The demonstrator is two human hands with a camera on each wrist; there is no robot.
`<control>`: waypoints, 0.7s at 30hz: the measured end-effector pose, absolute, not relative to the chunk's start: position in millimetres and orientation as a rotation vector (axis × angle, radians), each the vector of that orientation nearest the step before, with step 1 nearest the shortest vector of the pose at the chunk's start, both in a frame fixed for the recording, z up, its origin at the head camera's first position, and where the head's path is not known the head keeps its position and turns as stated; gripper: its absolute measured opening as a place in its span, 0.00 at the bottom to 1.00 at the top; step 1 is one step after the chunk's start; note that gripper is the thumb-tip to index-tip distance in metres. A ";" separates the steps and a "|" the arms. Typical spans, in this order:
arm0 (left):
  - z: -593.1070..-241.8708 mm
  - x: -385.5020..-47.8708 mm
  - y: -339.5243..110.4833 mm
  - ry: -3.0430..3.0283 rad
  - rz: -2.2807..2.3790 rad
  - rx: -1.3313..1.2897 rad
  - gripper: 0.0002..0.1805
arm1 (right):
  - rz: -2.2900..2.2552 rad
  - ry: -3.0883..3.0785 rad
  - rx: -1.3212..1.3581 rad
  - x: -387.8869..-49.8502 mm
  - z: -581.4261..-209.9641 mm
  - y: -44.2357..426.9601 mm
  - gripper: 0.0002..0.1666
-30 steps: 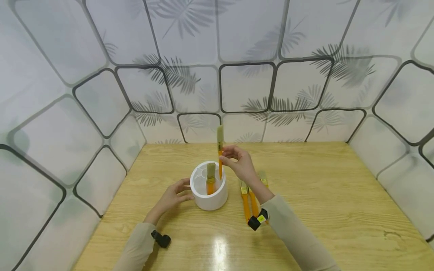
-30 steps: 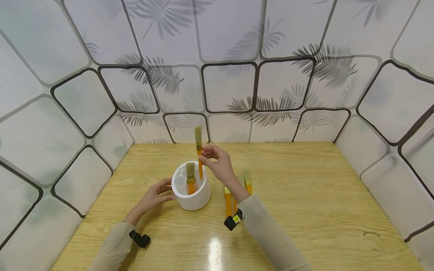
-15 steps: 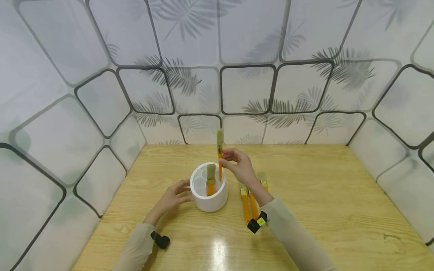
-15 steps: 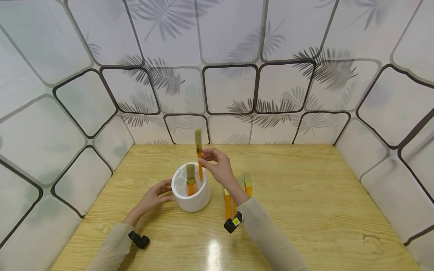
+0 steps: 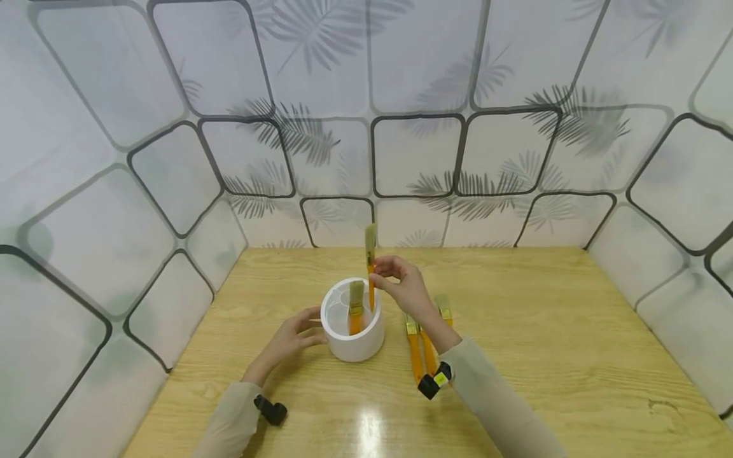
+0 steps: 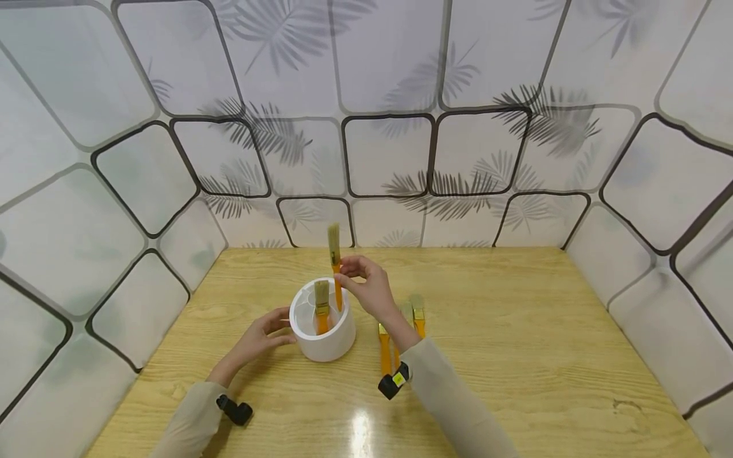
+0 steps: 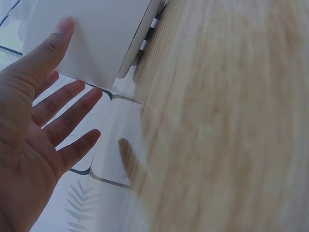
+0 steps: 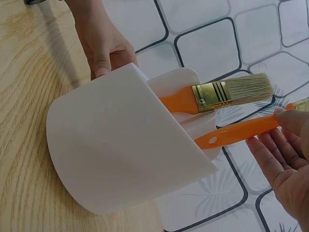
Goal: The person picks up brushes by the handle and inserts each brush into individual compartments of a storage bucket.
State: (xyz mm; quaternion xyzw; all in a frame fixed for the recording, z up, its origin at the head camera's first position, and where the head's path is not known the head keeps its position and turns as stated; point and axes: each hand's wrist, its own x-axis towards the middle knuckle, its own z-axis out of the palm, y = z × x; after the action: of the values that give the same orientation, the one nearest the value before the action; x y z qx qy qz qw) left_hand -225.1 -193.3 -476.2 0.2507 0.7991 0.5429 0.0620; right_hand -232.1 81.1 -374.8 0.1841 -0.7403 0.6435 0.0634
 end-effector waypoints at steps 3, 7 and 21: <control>-476.3 -225.0 -193.4 2.414 1.640 0.757 0.35 | 1.923 -2.248 0.547 -231.2 -374.3 80.9 0.17; -476.0 -225.0 -193.4 2.414 1.634 0.752 0.35 | 1.929 -2.249 0.539 -231.6 -374.9 80.8 0.17; -478.4 -226.4 -193.8 2.404 1.643 0.766 0.34 | 1.920 -2.257 0.553 -232.6 -378.2 79.8 0.17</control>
State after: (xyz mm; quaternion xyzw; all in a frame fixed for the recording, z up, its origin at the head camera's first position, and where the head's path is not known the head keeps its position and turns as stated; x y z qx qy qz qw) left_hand -226.4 -193.8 -478.4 0.2540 0.7967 0.5445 0.0655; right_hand -232.6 79.8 -378.2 0.1829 -0.7472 0.6357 0.0635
